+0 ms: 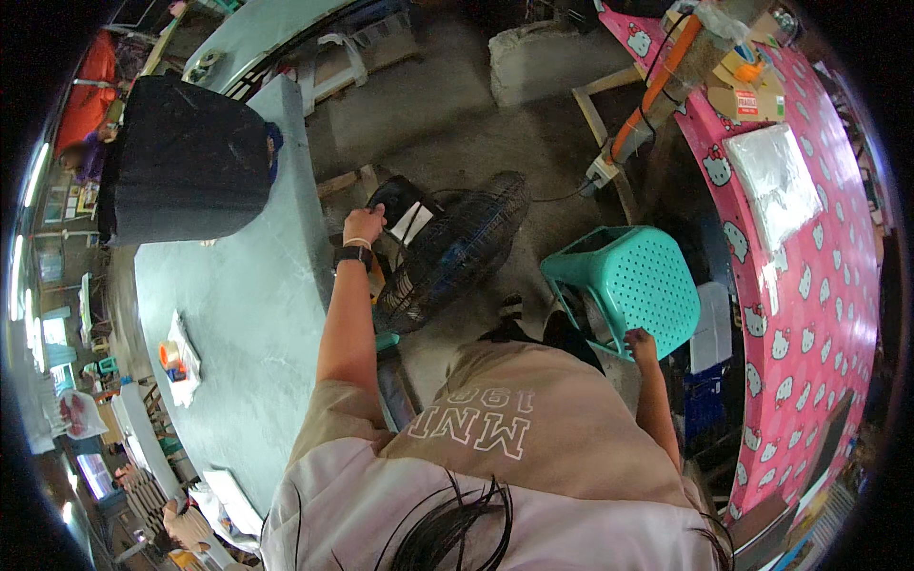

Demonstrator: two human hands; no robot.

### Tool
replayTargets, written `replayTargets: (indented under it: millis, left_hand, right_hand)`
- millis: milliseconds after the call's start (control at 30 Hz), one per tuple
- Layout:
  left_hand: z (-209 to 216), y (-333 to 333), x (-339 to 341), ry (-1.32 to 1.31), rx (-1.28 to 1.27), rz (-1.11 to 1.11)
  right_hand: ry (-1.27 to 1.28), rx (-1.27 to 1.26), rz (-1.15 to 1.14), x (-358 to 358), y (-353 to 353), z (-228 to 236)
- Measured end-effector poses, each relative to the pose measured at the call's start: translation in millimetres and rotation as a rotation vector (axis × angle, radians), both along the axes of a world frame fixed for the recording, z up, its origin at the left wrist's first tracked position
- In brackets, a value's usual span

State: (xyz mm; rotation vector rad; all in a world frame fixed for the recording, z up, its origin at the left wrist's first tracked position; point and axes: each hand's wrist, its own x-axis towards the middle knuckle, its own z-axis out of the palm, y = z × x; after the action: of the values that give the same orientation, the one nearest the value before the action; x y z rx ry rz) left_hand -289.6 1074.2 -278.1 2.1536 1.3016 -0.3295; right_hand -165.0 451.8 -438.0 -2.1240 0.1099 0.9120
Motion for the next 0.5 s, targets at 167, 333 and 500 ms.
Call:
replayTargets:
  millis: [167,333,500]
  left_hand:
    - [-19,23,-5,-0.057,-0.348,0.305]
    - [-15,0,-7,-0.649,-0.842,0.927]
    - [24,15,-26,-0.811,-0.62,0.848]
  right_hand:
    - [0.169,-0.097,-0.154,-38,-36,-6]
    - [0.266,-0.055,-0.427,-77,-12,24]
    - [0.29,-0.059,-0.434,-91,8,42]
